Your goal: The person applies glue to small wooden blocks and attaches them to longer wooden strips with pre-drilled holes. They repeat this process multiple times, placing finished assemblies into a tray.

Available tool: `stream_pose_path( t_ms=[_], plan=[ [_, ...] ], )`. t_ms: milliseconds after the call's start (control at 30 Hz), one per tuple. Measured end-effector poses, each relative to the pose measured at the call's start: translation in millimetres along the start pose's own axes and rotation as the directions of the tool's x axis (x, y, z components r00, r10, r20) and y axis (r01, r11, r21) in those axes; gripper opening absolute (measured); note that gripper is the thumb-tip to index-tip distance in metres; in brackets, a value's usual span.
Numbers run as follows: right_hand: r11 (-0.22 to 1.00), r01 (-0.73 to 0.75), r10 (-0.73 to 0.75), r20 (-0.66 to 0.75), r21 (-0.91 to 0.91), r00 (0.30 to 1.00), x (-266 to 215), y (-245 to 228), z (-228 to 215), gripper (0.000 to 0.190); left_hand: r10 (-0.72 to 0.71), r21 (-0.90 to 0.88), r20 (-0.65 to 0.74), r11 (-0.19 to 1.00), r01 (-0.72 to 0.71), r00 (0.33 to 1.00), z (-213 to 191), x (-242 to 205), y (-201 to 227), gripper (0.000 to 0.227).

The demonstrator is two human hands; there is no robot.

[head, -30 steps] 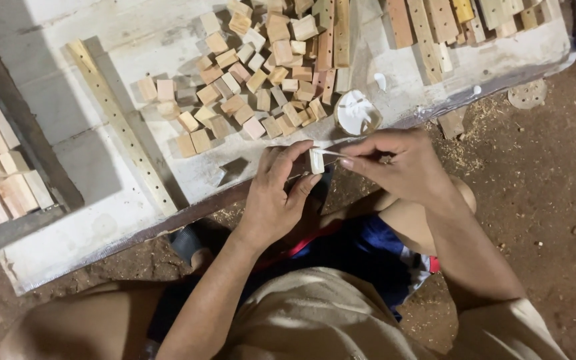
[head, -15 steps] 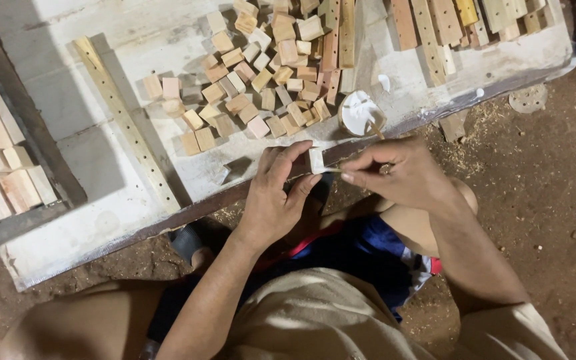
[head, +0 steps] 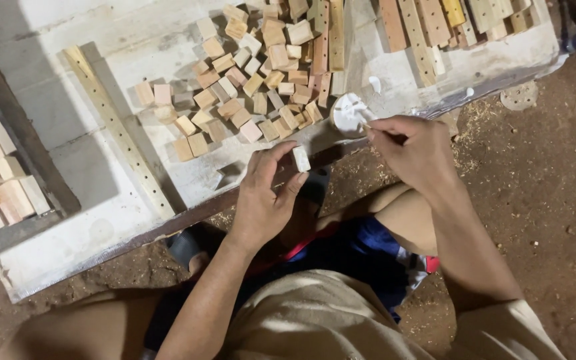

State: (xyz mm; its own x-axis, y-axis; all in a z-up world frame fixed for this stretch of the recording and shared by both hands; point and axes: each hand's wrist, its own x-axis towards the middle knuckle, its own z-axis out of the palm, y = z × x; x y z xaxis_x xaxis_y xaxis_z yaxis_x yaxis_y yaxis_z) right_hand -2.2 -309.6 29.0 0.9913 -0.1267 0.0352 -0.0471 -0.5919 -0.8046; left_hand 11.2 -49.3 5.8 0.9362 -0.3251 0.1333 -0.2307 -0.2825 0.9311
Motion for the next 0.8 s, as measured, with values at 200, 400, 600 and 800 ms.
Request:
stream_pose_path(
  t_ms=[200,400,600,800],
  plan=[
    [0.956,0.115,-0.14,-0.075,-0.271,0.987,2,1,15,0.024,-0.051,-0.043,-0.022,0.998,0.05,0.998,7,3,-5,0.043],
    [0.993,0.113,-0.111,0.07,-0.024,0.991,-12,-22,40,0.033,-0.054,0.103,0.004,0.993,0.053,0.999,7,-2,-12,0.047],
    [0.974,0.15,-0.188,0.238,0.169,0.953,-22,-7,88,0.054,-0.093,0.178,0.021,0.98,0.088,0.995,-3,-24,-16,0.046],
    [0.978,0.194,-0.206,0.224,0.074,0.953,-22,9,135,0.051,-0.209,0.163,-0.094,0.961,0.222,0.973,-8,-47,-19,0.051]
  ],
)
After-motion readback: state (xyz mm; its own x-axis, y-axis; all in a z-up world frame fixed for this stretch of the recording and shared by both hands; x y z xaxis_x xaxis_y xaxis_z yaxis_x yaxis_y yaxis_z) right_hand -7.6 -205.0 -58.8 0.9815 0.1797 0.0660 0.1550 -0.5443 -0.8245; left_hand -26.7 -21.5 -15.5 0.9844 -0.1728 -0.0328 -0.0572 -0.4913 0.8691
